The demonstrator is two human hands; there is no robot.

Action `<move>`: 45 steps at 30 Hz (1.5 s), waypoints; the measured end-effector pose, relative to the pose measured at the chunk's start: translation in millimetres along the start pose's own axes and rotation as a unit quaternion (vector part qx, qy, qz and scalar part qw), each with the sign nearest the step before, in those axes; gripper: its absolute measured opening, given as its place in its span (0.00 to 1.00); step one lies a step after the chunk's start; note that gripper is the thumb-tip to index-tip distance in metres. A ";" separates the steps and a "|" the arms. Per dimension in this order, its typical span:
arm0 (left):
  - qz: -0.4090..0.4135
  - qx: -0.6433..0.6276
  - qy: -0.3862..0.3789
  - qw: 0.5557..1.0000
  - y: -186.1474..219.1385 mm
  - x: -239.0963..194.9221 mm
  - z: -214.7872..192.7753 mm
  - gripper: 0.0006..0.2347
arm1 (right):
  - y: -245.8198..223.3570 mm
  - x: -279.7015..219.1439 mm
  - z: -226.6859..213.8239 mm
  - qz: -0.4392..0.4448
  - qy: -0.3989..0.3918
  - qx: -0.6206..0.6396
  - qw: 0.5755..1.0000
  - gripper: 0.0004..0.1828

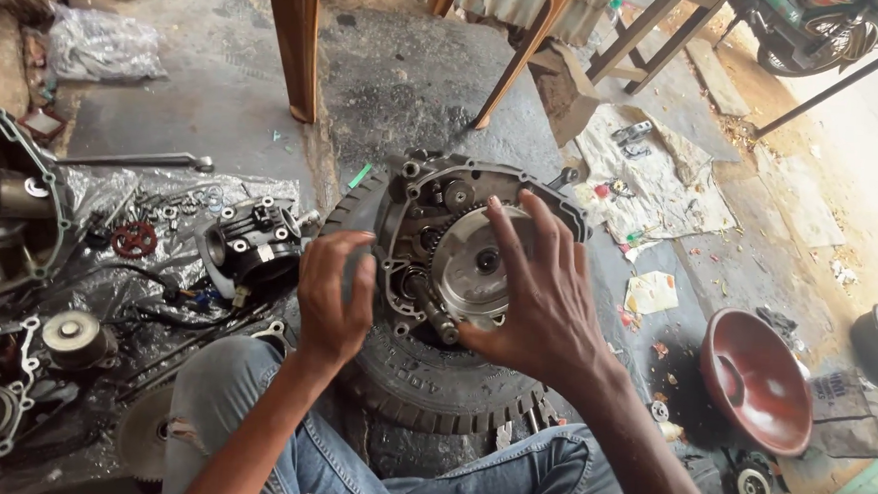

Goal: The person sits on the ground assembling a motorcycle engine crankcase resting on a tire. They fit small parts and bearings into the case by hand, tap a bearing into place with a hammer, then lift a flywheel rotor and seat it onto the crankcase, pressing and turning it to align.

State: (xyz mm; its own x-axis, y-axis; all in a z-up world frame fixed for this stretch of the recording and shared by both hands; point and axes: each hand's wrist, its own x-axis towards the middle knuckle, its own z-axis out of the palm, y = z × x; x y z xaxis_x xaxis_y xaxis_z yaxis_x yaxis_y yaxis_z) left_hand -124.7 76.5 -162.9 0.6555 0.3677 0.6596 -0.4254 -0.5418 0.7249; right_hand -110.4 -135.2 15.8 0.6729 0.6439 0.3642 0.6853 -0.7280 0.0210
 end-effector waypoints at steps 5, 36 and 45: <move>0.117 -0.014 -0.106 0.987 76.8 46.2 -20.7 0.23 | 13.2 -7.1 3.2 -0.045 -0.010 0.000 0.999 0.77; 0.161 0.079 -0.147 0.973 99.6 87.1 -3.9 0.17 | 7.9 -18.2 28.9 0.038 0.145 0.017 0.989 0.75; 0.178 0.102 -0.106 0.973 82.5 79.2 3.7 0.14 | 22.4 -11.0 26.2 -0.002 0.105 0.018 0.994 0.78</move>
State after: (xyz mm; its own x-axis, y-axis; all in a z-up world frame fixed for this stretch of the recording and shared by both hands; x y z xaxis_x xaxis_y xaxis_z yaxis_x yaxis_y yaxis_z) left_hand -105.6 58.1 -51.6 0.6125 -0.0223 0.7901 -0.5301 -0.7531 0.3897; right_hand -95.2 -152.4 -12.1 0.6004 0.5804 0.5501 0.6991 -0.7150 -0.0087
